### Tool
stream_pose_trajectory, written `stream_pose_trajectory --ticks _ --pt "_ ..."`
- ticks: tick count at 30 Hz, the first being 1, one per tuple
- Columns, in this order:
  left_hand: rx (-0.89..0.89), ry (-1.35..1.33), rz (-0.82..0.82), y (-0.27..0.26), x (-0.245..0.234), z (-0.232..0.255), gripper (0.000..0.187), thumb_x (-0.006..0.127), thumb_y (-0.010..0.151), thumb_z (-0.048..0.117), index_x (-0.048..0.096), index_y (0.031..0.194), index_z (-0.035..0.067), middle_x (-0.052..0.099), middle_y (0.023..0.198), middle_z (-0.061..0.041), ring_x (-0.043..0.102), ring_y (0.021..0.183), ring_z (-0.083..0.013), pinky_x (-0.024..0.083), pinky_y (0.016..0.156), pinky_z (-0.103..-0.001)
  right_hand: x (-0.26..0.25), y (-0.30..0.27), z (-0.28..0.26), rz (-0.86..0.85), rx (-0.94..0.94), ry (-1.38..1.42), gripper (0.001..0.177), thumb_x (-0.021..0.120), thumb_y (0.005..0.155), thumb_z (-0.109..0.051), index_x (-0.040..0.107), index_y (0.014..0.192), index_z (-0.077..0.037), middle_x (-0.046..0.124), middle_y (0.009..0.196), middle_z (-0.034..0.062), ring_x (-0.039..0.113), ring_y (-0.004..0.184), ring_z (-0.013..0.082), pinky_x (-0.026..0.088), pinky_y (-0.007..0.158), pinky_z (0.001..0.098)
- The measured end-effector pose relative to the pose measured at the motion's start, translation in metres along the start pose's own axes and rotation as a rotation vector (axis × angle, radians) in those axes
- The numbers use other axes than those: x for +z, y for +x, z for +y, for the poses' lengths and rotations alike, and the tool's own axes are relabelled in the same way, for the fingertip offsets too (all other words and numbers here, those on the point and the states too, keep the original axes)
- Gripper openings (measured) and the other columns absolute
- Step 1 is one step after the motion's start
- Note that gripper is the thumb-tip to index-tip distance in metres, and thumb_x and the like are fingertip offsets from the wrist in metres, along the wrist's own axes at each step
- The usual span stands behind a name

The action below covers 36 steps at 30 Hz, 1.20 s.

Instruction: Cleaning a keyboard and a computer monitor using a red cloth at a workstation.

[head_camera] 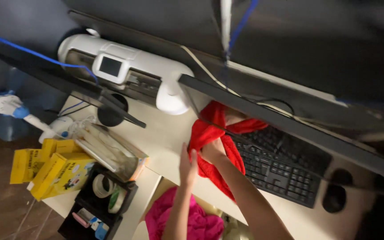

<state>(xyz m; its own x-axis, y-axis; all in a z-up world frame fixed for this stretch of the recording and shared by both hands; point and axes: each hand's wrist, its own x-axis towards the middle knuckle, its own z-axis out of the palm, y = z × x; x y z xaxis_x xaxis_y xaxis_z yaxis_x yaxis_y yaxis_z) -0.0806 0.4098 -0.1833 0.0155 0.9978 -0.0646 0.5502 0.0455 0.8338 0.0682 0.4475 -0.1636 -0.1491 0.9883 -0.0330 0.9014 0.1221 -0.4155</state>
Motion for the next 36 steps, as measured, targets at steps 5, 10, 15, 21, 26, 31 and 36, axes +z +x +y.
stream_pose_trajectory --ticks 5,10,15,21,26,31,36 --pt "0.054 -0.081 -0.069 -0.012 -0.007 0.015 0.07 0.046 0.107 0.038 0.023 0.157 -0.006 0.031 0.161 -0.03 0.035 0.148 -0.0409 0.03 0.12 -0.043 -0.007 0.005 -0.007 0.05 0.062 0.104 0.05 0.067 0.079 -0.038 0.067 0.123 -0.015 0.063 0.131 0.0165 0.051 0.128 0.0391 0.037 0.11 0.0532" --pt "0.056 -0.112 -0.097 -0.02 -0.006 0.009 0.067 0.042 0.107 0.035 0.022 0.158 -0.004 0.031 0.164 -0.026 0.032 0.151 -0.038 0.027 0.122 -0.044 0.002 -0.05 -0.004 -0.011 0.121 0.048 0.051 0.066 0.083 -0.041 0.065 0.126 -0.013 0.062 0.132 0.0158 0.052 0.128 0.0372 0.039 0.108 0.0519" --pt "0.216 -0.035 -0.079 -0.016 -0.002 0.012 0.056 0.041 0.11 0.026 0.031 0.156 -0.005 0.038 0.16 -0.025 0.03 0.152 -0.0407 0.025 0.122 -0.048 0.012 -0.128 0.001 -0.106 0.154 -0.118 0.081 0.068 0.076 -0.046 0.048 0.149 -0.017 0.041 0.153 0.0168 0.032 0.143 0.0402 0.024 0.116 0.0573" --pt "-0.021 -0.188 -0.091 -0.006 -0.007 0.02 0.051 0.037 0.108 0.033 0.047 0.147 0.001 0.055 0.148 -0.02 0.05 0.14 -0.0353 0.039 0.115 -0.041 0.029 -0.1 0.008 -0.205 0.159 -0.163 0.084 0.068 0.079 -0.052 0.039 0.149 -0.016 0.034 0.158 0.0169 0.026 0.147 0.0392 0.018 0.119 0.0575" --pt "-0.105 -0.296 -0.12 0.002 -0.003 -0.01 0.057 0.033 0.109 0.041 0.048 0.147 0.0 0.056 0.148 -0.021 0.051 0.14 -0.0334 0.037 0.116 -0.039 0.03 -0.029 -0.009 -0.079 0.215 -0.157 0.082 0.07 0.076 -0.051 0.049 0.145 -0.013 0.04 0.155 0.0179 0.03 0.146 0.0384 0.019 0.12 0.0575" --pt "-0.133 -0.507 -0.171 0.0 -0.007 -0.023 0.062 0.029 0.109 0.044 0.046 0.149 0.0 0.054 0.151 -0.019 0.05 0.142 -0.0301 0.035 0.118 -0.037 0.028 -0.032 -0.014 -0.04 0.346 -0.134 0.054 0.067 0.084 -0.048 0.065 0.131 -0.02 0.057 0.144 0.0122 0.042 0.142 0.0344 0.023 0.122 0.0591" --pt "-0.016 -0.455 -0.172 -0.008 -0.022 0.004 0.06 0.027 0.111 0.041 0.045 0.149 -0.001 0.054 0.153 -0.018 0.047 0.145 -0.0274 0.032 0.12 -0.036 0.02 -0.115 -0.011 -0.139 0.209 -0.172 0.067 0.067 0.081 -0.051 0.059 0.137 -0.017 0.058 0.142 0.0119 0.048 0.134 0.0322 0.029 0.114 0.0559"
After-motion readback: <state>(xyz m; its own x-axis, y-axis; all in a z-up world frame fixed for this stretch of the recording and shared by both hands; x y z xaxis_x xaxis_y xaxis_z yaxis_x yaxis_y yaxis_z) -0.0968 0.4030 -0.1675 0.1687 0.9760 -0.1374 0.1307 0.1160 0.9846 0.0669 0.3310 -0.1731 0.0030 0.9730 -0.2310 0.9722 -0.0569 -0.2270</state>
